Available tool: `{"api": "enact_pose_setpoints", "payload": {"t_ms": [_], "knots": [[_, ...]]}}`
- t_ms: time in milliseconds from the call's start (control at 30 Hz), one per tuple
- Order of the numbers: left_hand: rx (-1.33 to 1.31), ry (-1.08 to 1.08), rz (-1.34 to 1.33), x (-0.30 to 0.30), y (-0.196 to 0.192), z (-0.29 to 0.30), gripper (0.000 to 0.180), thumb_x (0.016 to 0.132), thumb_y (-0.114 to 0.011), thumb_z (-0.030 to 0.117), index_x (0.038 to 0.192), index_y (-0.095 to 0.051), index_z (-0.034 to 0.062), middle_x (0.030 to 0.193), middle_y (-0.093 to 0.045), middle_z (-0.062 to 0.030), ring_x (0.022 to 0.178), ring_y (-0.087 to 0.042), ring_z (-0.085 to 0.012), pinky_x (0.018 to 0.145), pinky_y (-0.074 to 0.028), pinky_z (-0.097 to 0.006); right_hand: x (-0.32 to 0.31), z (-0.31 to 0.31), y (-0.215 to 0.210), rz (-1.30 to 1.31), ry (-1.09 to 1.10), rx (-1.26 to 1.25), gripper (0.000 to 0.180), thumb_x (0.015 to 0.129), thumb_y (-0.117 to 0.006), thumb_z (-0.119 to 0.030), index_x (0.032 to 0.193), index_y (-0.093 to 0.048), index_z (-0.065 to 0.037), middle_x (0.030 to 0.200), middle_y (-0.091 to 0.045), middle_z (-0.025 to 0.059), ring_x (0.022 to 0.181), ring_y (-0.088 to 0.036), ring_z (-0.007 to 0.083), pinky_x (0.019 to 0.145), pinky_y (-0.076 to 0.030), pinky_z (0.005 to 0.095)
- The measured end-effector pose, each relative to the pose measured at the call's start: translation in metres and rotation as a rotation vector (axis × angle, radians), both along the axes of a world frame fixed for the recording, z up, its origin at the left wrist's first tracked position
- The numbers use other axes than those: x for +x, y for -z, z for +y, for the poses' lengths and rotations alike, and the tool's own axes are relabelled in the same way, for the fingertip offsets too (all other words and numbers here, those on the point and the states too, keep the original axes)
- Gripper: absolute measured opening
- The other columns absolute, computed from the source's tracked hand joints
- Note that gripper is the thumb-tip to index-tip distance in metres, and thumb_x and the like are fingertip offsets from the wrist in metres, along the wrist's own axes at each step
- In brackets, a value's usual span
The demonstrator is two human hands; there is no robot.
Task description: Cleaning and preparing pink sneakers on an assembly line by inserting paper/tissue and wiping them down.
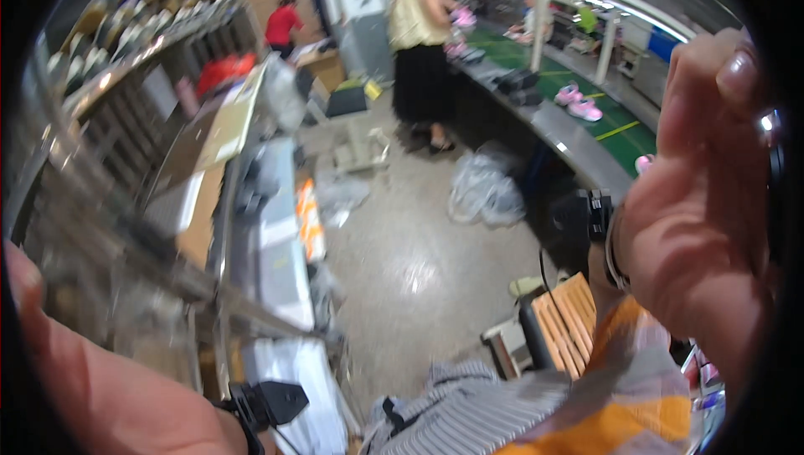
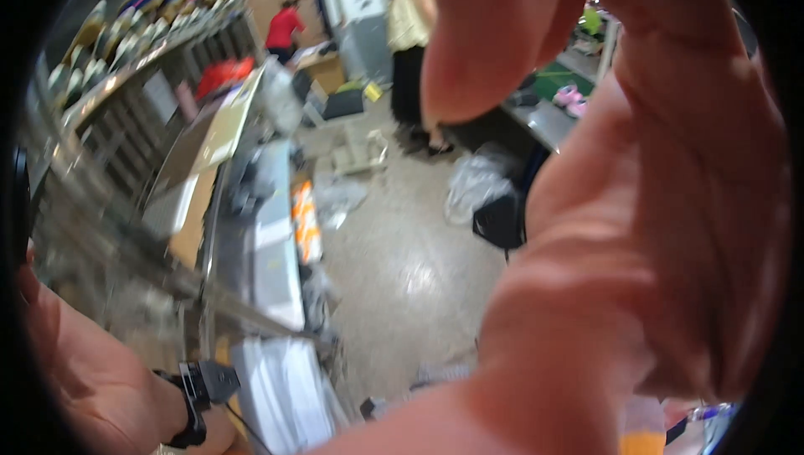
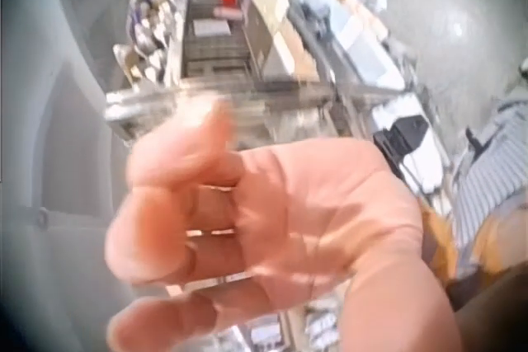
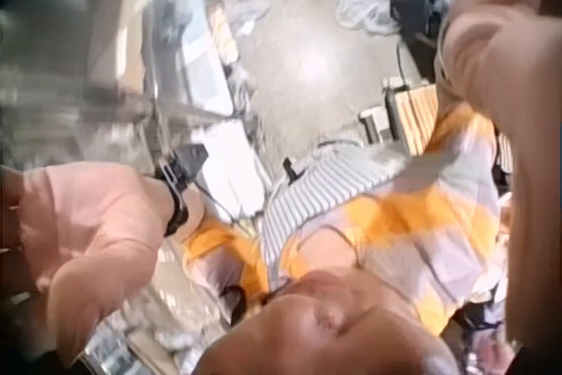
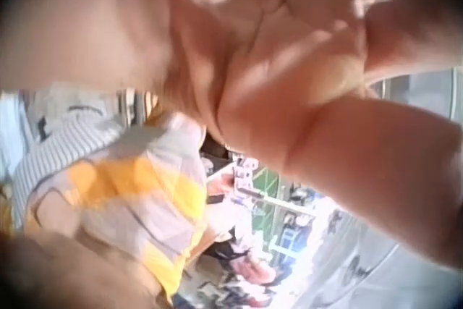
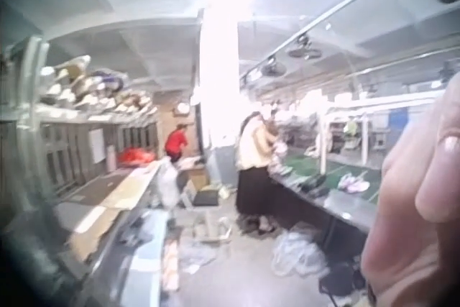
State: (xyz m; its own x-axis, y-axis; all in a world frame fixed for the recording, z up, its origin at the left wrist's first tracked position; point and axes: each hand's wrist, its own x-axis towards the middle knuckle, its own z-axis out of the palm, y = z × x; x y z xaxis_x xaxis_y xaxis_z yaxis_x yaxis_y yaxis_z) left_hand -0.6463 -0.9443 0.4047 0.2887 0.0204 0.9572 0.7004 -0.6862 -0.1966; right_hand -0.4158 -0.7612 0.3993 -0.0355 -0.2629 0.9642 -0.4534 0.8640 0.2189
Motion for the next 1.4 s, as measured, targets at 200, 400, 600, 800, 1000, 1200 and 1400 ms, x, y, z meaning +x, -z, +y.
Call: {"api": "enact_pose_setpoints", "payload": {"t_ms": [200, 400, 600, 800, 1000, 1200, 1400], "knots": [[-0.029, 0.402, 0.022, 0.041, 0.014, 0.155, 0.039, 0.089, -0.073, 0.02, 0.113, -0.051, -0.0016, 0.089, -0.058, -0.0175, 0.068, -0.059, -0.0267, 0.059, -0.051, -0.035, 0.063, 0.059, -0.021, 0.036, 0.337, 0.15, 0.055, 0.078, -0.081, -0.014, 0.123, -0.053, 0.001, 0.107, -0.061, 0.0135, 0.085, -0.06, 0.0207, 0.072, -0.049, 0.0324], [-0.3, 0.974, 0.018, 0.078, 0.04, 0.269, 0.037, 0.08, -0.08, 0.015, 0.11, -0.059, 0.0129, 0.098, -0.064, -0.0109, 0.068, -0.059, -0.0228, 0.057, -0.046, -0.034, 0.077, 0.125, -0.027, -0.052, 0.599, 0.16, 0.052, 0.078, -0.082, -0.011, 0.121, -0.055, 0.001, 0.105, -0.062, 0.0126, 0.082, -0.061, 0.0192, 0.069, -0.049, 0.0309], [-0.378, 1.082, -0.001, 0.052, 0.059, 0.384, 0.047, 0.084, -0.076, 0.022, 0.124, -0.052, 0.0185, 0.119, -0.056, -0.0092, 0.083, -0.062, -0.0226, 0.072, -0.046, -0.037, 0.091, 0.231, 0.022, -0.176, 0.896, -0.114, 0.049, 0.078, -0.082, -0.009, 0.12, -0.058, 0.001, 0.103, -0.064, 0.0116, 0.079, -0.061, 0.0177, 0.066, -0.049, 0.0294], [-0.518, 0.924, -0.022, 0.017, 0.087, 0.483, 0.057, 0.089, -0.072, 0.028, 0.139, -0.045, 0.024, 0.141, -0.048, -0.0075, 0.098, -0.065, -0.0225, 0.087, -0.047, -0.04, 0.144, 0.271, 0.176, -0.618, 1.247, -1.127, 0.041, 0.08, -0.078, -0.005, 0.117, -0.061, -0.002, 0.096, -0.063, 0.0126, 0.076, -0.062, 0.0224, 0.067, -0.051, 0.0317], [-1.385, 0.745, 0.292, 0.096, 0.256, 0.622, 0.023, 0.078, -0.075, 0.005, 0.1, -0.068, 0.0011, 0.09, -0.071, -0.0141, 0.08, -0.069, -0.0282, 0.075, -0.054, -0.036, 0.162, 0.179, 0.312, -0.934, 1.039, -1.914, 0.027, 0.085, -0.073, -0.018, 0.105, -0.064, -0.003, 0.09, -0.067, 0.0122, 0.079, -0.068, 0.0254, 0.072, -0.054, 0.0338], [-2.008, 0.639, 0.584, 0.073, 0.358, 0.64, 0.02, 0.083, -0.076, 0.007, 0.101, -0.069, 0.0018, 0.085, -0.071, -0.011, 0.078, -0.068, -0.0176, 0.075, -0.054, -0.031, 0.141, 0.165, 0.338, -0.416, 0.928, -2.142, 0.02, 0.086, -0.074, -0.008, 0.104, -0.065, -0.002, 0.084, -0.068, 0.0096, 0.068, -0.066, 0.0154, 0.062, -0.053, 0.0284], [-2.352, 0.099, 0.398, -0.067, 0.44, 0.666, 0.023, 0.084, -0.072, 0.007, 0.106, -0.069, -0.0007, 0.092, -0.072, -0.0112, 0.084, -0.067, -0.0177, 0.077, -0.053, -0.033, 0.124, 0.154, 0.337, -0.47, 0.795, -2.513, 0.022, 0.092, -0.066, -0.021, 0.098, -0.068, 0.0, 0.086, -0.07, 0.0143, 0.08, -0.068, 0.021, 0.072, -0.053, 0.0333]]}}
